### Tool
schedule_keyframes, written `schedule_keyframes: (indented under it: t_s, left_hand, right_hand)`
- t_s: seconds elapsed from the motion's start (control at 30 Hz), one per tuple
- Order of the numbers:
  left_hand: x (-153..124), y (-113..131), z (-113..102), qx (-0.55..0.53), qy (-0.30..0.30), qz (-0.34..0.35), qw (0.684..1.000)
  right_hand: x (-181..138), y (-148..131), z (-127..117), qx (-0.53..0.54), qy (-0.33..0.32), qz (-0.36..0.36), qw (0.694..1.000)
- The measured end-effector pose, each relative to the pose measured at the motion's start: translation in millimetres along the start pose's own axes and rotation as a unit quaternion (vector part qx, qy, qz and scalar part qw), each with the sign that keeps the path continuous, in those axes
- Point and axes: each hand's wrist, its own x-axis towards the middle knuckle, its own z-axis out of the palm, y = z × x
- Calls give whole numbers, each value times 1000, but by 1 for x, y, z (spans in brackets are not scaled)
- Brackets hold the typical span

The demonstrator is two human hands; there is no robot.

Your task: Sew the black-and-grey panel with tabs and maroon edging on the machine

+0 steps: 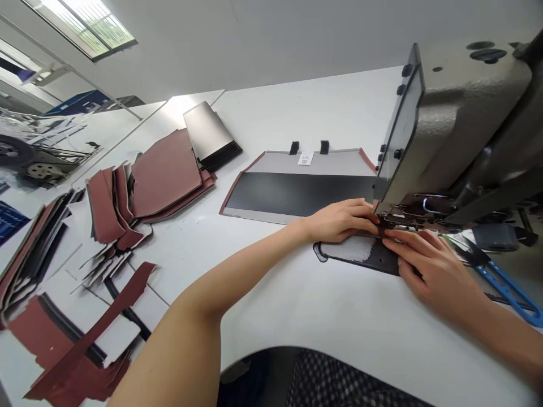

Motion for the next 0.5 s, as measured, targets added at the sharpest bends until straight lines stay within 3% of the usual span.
schedule_keyframes:
  t_s: [0.2,0.5]
  left_hand:
    - [6,-21,2,11,22,-1,1000]
    - [6,-21,6,7,63,-18,998]
  right_hand:
    - [0,-1,0,5,2,-4,1000]
    - [1,0,0,2,5,-13,1000]
